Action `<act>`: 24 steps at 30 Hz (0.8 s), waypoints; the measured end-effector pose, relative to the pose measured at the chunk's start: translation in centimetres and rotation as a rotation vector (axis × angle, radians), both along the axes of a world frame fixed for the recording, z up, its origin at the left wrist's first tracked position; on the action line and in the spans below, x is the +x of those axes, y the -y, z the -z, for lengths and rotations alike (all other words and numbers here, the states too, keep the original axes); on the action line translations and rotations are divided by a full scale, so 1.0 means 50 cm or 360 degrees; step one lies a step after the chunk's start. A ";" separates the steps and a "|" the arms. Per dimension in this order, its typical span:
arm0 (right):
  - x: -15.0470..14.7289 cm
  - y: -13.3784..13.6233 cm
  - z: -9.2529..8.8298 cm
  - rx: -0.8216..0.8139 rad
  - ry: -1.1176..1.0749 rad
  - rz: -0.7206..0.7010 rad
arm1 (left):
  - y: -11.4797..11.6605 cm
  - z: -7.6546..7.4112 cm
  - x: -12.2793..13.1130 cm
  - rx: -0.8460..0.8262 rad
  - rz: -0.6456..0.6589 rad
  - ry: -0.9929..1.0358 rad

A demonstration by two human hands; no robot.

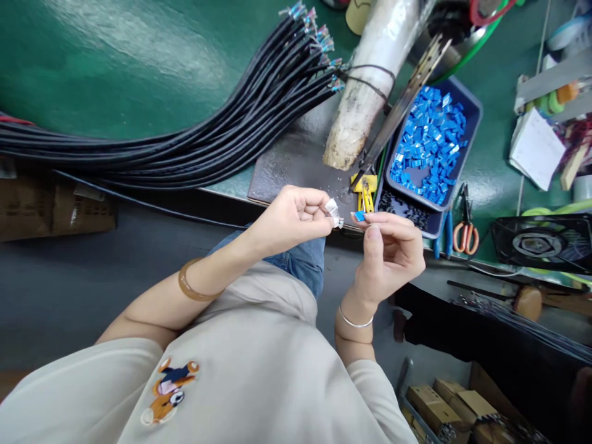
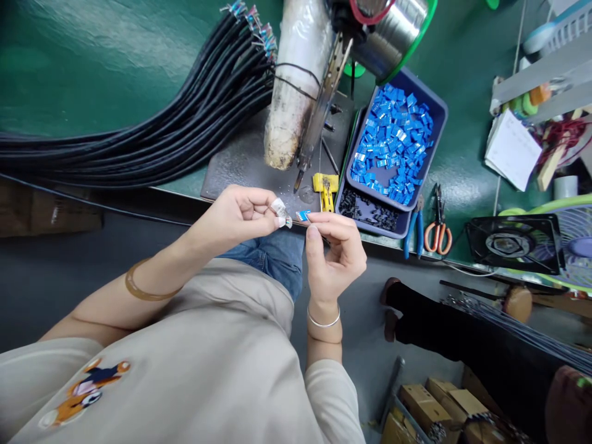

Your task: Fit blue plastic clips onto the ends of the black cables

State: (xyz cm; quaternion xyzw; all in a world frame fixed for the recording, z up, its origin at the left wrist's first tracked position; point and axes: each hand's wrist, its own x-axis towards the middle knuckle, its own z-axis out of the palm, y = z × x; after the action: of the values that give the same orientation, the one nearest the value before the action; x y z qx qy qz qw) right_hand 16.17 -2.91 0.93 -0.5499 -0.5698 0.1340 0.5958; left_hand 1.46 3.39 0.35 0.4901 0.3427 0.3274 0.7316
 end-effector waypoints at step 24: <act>0.004 0.004 0.014 0.0056 0.0306 0.0042 | 0.007 -0.003 0.004 0.0042 -0.0036 0.0062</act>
State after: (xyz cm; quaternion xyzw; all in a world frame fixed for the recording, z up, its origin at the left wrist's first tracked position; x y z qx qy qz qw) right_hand 16.38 -3.11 0.24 -0.5572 -0.6193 0.0627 0.5496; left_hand 1.65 3.04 0.52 0.4893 0.3295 0.3495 0.7280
